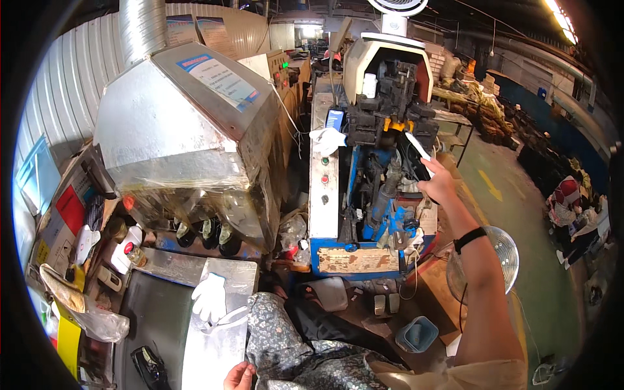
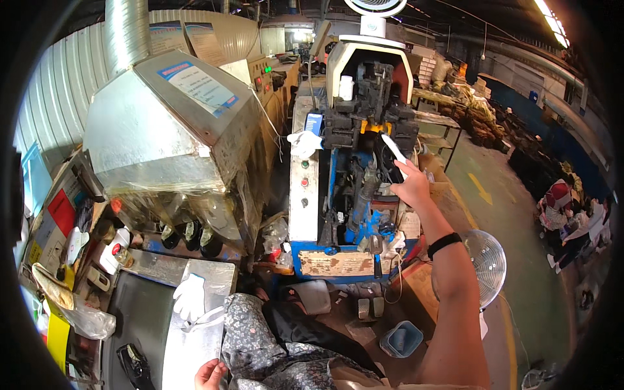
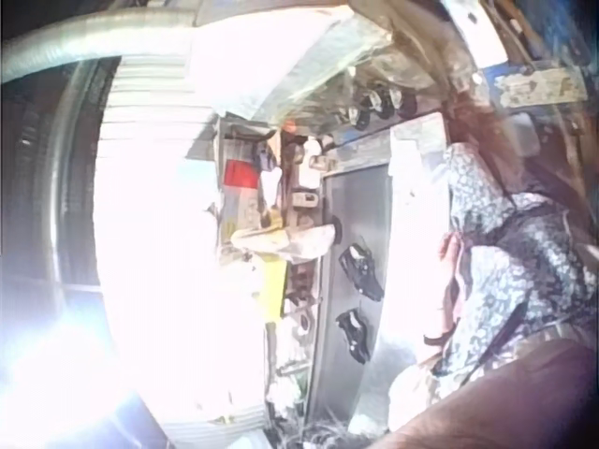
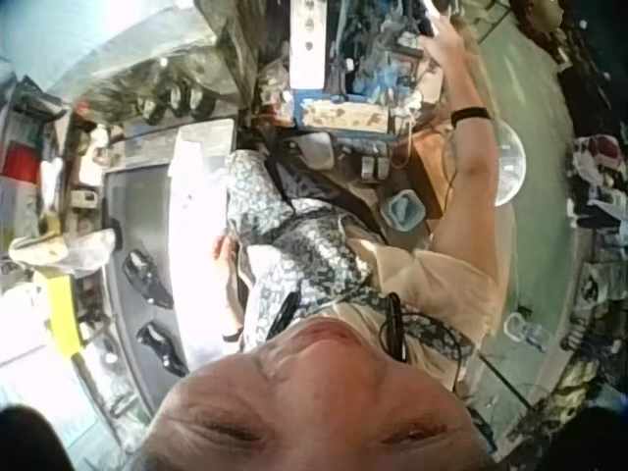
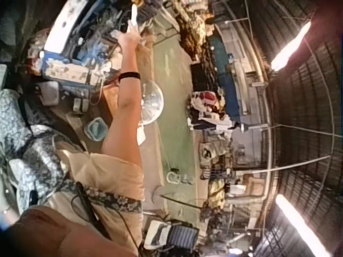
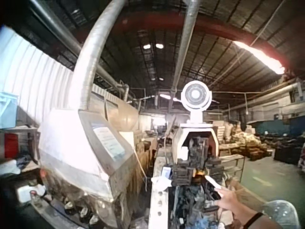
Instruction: Apply glue and operate a lasting machine to shape and bond shoe components on a production line.
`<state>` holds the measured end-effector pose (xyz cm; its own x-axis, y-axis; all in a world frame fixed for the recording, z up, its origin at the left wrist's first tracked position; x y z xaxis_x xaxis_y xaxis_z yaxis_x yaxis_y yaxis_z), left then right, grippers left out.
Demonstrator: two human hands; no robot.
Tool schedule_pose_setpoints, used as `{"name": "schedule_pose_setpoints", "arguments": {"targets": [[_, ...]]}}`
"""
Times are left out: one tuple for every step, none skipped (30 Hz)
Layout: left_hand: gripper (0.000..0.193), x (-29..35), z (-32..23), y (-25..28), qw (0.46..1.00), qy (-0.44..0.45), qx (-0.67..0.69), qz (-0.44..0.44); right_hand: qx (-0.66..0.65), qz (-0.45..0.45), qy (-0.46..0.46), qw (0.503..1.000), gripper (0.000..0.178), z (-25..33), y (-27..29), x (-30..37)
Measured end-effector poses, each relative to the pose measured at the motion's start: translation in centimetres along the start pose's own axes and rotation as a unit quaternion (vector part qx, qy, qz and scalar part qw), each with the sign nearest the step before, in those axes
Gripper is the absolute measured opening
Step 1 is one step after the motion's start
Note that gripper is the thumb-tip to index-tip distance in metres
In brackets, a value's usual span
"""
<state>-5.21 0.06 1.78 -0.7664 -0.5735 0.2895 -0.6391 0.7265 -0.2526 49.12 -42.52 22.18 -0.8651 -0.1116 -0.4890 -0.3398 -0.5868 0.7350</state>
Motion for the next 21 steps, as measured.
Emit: {"name": "schedule_pose_setpoints", "arguments": {"targets": [[0.019,0.1,-0.5,-0.4,1.000,-0.013,0.000,-0.002,-0.014,0.009,-0.007,1.000,0.070,-0.3,0.0,-0.5],[0.020,0.3,-0.8,-0.9,1.000,-0.026,0.000,-0.003,-0.006,-0.002,0.001,1.000,0.070,-0.3,0.2,-0.7],[0.023,0.5,-1.2,-1.3,0.999,-0.018,-0.009,0.048,-0.023,0.024,0.002,0.999,0.071,-0.2,0.2,-0.9],[0.023,0.6,-1.4,-1.8,0.999,-0.020,-0.011,0.048,-0.037,0.048,-0.009,0.998,0.071,0.1,0.3,-0.9],[0.026,0.7,-1.7,-1.9,0.997,-0.023,-0.046,0.050,-0.041,0.048,0.000,0.998,0.071,0.5,0.5,-0.9],[0.029,0.8,-1.9,-2.1,0.995,-0.025,-0.082,0.053,0.011,0.052,0.012,0.999,0.072,1.2,0.5,-0.9],[0.034,0.9,-2.1,-2.0,0.992,0.017,-0.108,0.063,0.064,0.039,0.017,0.997,0.072,1.8,0.6,-0.7],[0.034,0.9,-2.4,-1.9,0.991,0.018,-0.115,0.067,0.063,0.059,0.008,0.996,0.074,2.6,0.5,-0.7],[0.034,0.8,-2.5,-1.8,0.970,0.018,-0.215,0.109,0.110,0.080,-0.007,0.991,0.074,3.3,0.5,-0.7],[0.034,0.8,-2.7,-1.7,0.939,0.015,-0.311,0.148,0.152,0.092,-0.026,0.984,0.074,3.9,0.5,-0.8],[0.034,0.7,-2.6,-1.7,0.904,-0.028,-0.399,0.153,0.189,0.104,-0.028,0.976,0.074,4.6,0.6,-0.9],[0.035,0.8,-2.4,-1.4,0.889,0.007,-0.430,0.159,0.196,0.096,-0.040,0.975,0.074,5.1,0.9,-1.2],[0.037,0.7,-1.9,-1.4,0.901,0.017,-0.404,0.156,0.166,0.112,-0.051,0.979,0.074,5.4,1.2,-1.5],[0.038,0.9,-1.3,-1.2,0.913,0.029,-0.376,0.154,0.134,0.127,-0.061,0.981,0.075,5.7,1.5,-2.0],[0.041,0.9,-0.6,-1.1,0.922,0.025,-0.351,0.159,0.089,0.136,-0.074,0.984,0.077,5.8,2.0,-2.4],[0.041,1.0,0.3,-1.0,0.923,0.024,-0.348,0.160,0.092,0.144,-0.070,0.983,0.077,5.8,2.4,-2.8],[0.042,1.1,1.0,-0.8,0.928,-0.019,-0.349,0.132,0.100,0.157,-0.060,0.981,0.077,5.7,2.7,-3.2],[0.044,1.4,1.7,-0.5,0.929,-0.058,-0.350,0.104,0.122,0.156,-0.048,0.979,0.078,5.6,3.0,-3.4],[0.047,1.5,2.5,-0.1,0.918,-0.030,-0.374,0.128,0.135,0.160,-0.027,0.977,0.079,5.4,3.0,-3.6],[0.048,1.5,3.1,0.3,0.909,0.006,-0.389,0.149,0.124,0.159,-0.012,0.979,0.079,5.2,3.0,-3.6],[0.048,1.6,3.6,0.5,0.914,-0.008,-0.381,0.141,0.130,0.159,-0.023,0.978,0.079,4.9,2.8,-3.5]]}}
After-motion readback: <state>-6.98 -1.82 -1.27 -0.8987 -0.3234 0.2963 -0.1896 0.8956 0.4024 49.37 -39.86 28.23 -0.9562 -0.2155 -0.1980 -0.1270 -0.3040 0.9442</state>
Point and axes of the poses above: each hand's wrist, its own x-axis away from the middle knuckle, its own y-axis out of the back of the hand, z = x × y, the point moved 1 cm from there along -x, towards the middle knuckle, and after that the axes turned 6 degrees about z, right-handed, at the moved point
